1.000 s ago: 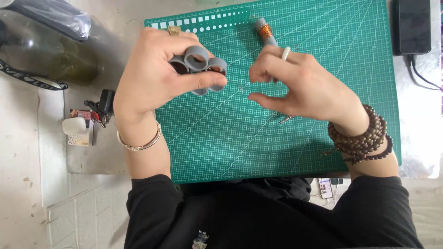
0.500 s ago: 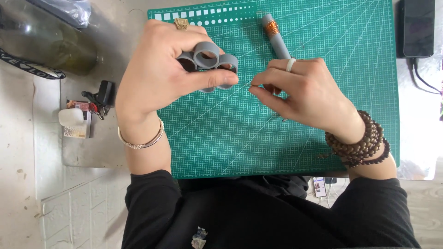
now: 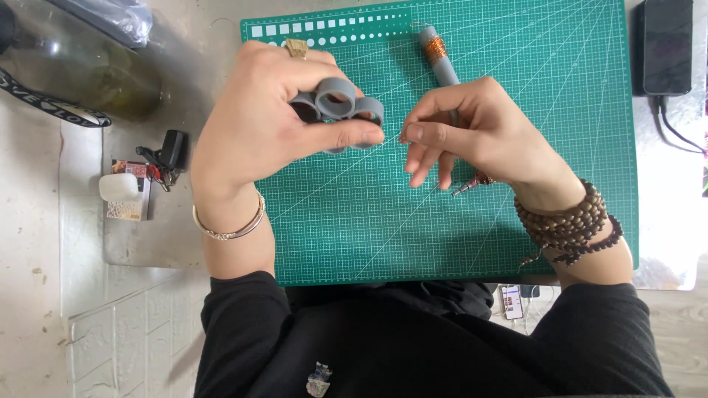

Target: The person winds copper wire around a gray cylindrical object held in their left hand. They repeatedly wrap the wire, pull it taut, and adjust the coil on the cylinder while working on a green cutting mat.

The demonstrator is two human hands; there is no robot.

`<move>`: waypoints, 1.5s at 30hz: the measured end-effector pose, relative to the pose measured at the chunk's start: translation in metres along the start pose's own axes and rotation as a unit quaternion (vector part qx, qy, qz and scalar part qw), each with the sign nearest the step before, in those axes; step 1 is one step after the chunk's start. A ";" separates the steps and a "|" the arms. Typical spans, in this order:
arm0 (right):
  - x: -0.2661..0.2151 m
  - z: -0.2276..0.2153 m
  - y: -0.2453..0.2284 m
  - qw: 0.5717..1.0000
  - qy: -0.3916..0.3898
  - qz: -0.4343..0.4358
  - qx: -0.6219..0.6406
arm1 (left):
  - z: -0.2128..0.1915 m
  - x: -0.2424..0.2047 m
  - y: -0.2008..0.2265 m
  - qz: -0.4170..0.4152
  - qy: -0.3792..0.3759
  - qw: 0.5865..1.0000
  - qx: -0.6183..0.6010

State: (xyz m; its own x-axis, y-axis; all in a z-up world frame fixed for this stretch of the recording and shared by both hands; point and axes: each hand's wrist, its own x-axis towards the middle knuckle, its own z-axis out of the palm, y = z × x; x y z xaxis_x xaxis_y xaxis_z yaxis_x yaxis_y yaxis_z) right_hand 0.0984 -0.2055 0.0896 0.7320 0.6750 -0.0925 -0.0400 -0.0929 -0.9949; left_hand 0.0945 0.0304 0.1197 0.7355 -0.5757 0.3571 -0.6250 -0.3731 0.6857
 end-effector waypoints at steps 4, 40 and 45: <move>0.001 0.001 -0.001 0.998 0.014 -0.042 -0.049 | 0.003 0.004 0.001 -0.028 -0.040 0.999 -0.020; -0.024 -0.025 -0.010 0.895 0.072 -0.255 -0.360 | 0.061 0.042 -0.034 -0.140 -0.165 0.915 -0.340; -0.021 -0.031 -0.007 0.844 0.052 -0.305 -0.438 | 0.063 0.042 -0.040 -0.134 -0.159 0.913 -0.351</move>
State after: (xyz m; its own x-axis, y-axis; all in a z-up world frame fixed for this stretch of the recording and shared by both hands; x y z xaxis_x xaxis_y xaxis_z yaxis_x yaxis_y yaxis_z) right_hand 0.1046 -0.2418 0.1002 0.4921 0.7297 0.4747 0.8509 -0.2879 -0.4395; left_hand 0.1338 -0.0248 0.0676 0.6545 -0.7560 -0.0081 -0.0301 -0.0367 0.9989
